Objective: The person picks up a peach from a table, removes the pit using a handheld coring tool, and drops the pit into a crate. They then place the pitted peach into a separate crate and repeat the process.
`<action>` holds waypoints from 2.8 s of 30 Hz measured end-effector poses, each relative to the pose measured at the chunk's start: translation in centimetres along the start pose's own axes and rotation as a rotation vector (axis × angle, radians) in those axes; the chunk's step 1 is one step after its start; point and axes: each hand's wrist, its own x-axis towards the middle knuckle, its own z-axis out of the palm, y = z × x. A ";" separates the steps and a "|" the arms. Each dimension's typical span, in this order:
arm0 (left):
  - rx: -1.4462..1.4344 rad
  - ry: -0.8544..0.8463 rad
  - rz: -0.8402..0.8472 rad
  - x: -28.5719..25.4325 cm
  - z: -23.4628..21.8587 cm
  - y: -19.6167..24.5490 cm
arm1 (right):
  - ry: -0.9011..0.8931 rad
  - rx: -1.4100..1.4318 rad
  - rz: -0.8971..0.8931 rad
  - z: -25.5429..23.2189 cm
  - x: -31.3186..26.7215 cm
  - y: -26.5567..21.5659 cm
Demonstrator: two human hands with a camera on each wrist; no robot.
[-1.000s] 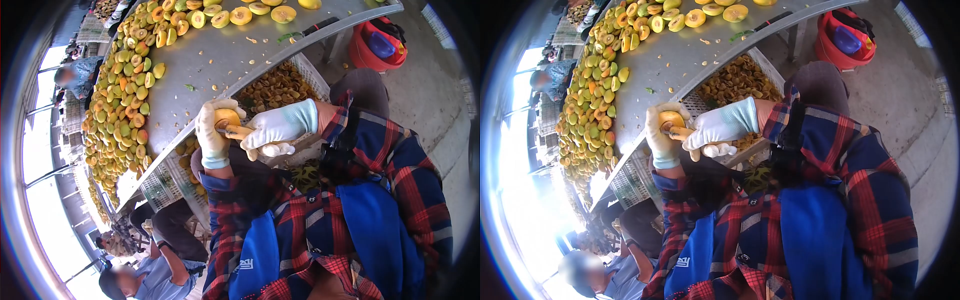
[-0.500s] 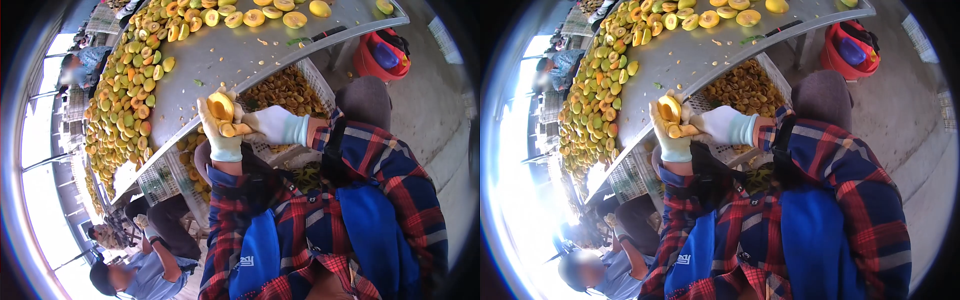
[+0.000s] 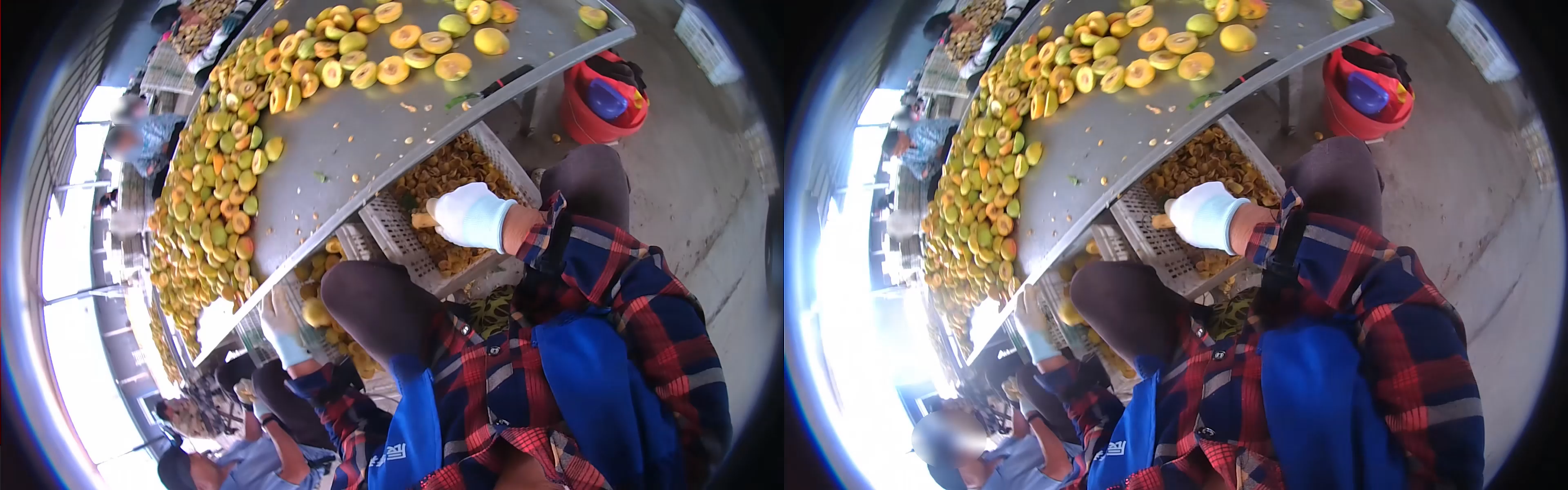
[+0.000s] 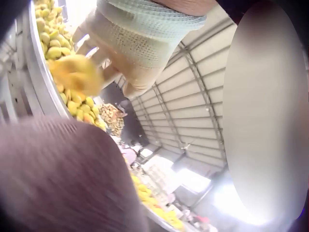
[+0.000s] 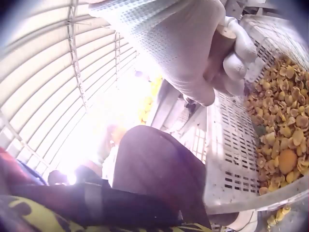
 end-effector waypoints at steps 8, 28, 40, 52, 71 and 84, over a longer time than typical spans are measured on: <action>0.183 -0.243 0.430 12.0 7.4 15.5 | -0.045 0.121 -0.035 -0.8 -1.4 0.9; -0.813 -0.581 -0.125 18.6 20.0 23.3 | 0.064 0.218 -0.081 -1.0 -1.4 1.5; -1.545 -0.763 -0.362 6.2 11.5 16.3 | 0.477 0.656 -0.127 -0.3 0.3 -1.9; -1.497 -0.529 -0.158 2.2 12.9 16.5 | 0.455 0.647 -0.069 0.3 2.0 -3.6; -0.865 -0.077 0.178 1.8 14.1 16.2 | -0.204 1.043 -0.033 -2.3 2.5 -3.0; -1.005 -0.169 0.069 1.2 13.3 17.6 | -0.431 1.589 -0.114 -1.5 1.7 -2.5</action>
